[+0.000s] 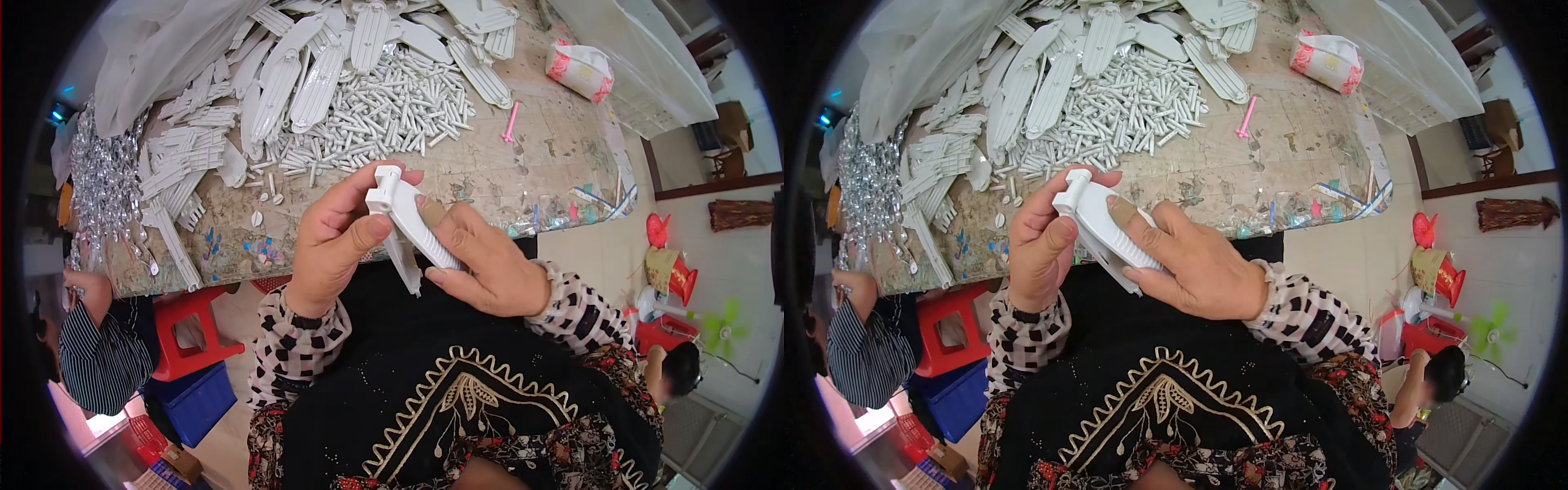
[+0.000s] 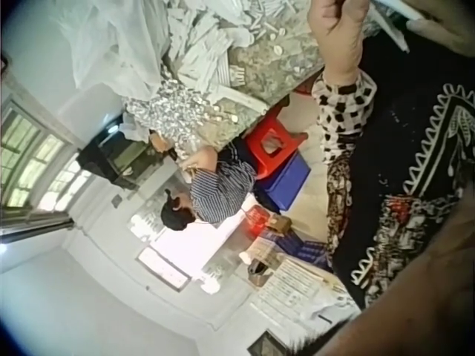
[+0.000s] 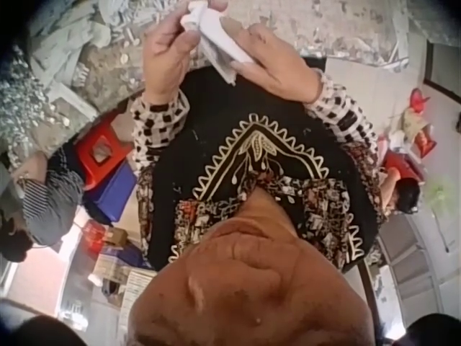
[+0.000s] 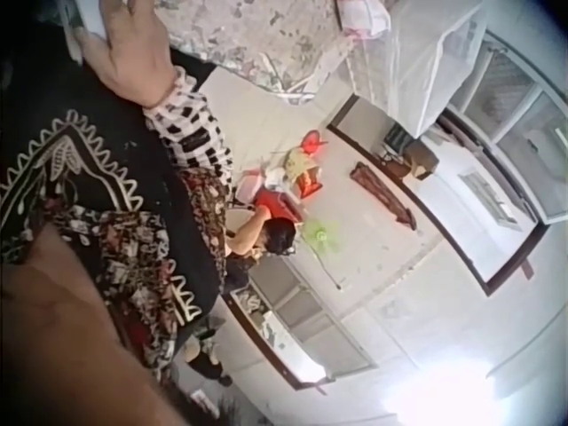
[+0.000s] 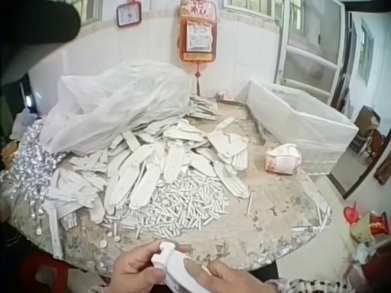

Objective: Assembling small white plastic components by hand at a workbench.

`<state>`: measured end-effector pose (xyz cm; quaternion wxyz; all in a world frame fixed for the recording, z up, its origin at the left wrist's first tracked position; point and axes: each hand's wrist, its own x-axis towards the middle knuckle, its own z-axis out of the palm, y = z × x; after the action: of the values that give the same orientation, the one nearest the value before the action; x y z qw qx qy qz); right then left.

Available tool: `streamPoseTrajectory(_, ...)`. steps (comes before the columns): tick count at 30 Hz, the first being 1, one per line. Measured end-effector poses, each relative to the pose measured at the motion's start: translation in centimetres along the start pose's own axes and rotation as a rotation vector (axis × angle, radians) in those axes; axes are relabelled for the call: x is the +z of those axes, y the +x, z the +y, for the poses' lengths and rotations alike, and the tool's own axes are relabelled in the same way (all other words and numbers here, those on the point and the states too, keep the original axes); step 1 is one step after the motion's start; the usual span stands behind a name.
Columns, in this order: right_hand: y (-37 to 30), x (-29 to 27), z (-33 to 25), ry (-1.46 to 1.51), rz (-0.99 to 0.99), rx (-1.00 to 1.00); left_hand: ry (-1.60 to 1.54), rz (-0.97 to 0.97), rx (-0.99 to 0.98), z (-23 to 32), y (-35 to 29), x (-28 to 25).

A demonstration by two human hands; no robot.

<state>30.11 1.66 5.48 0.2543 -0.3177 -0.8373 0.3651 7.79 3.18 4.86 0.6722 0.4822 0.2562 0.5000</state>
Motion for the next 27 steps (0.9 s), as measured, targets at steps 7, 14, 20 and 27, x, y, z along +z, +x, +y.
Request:
streamPoseTrajectory(7,0.3,2.7,0.7,0.026,0.117,-0.007,-0.133,0.003,-0.046,-1.1,0.2,0.3)
streamPoseTrajectory(14,0.7,-1.1,-0.6,0.007,-0.017,-0.005,-0.018,-0.002,-0.023,-0.5,-0.1,-0.6)
streamPoseTrajectory(20,0.8,2.3,0.3,-0.033,0.055,0.077,-0.058,0.083,-0.076,-1.4,0.4,0.3)
streamPoseTrajectory(27,1.0,3.9,0.1,-0.228,0.178,0.091,0.036,0.112,-0.077,-1.1,-0.1,2.1)
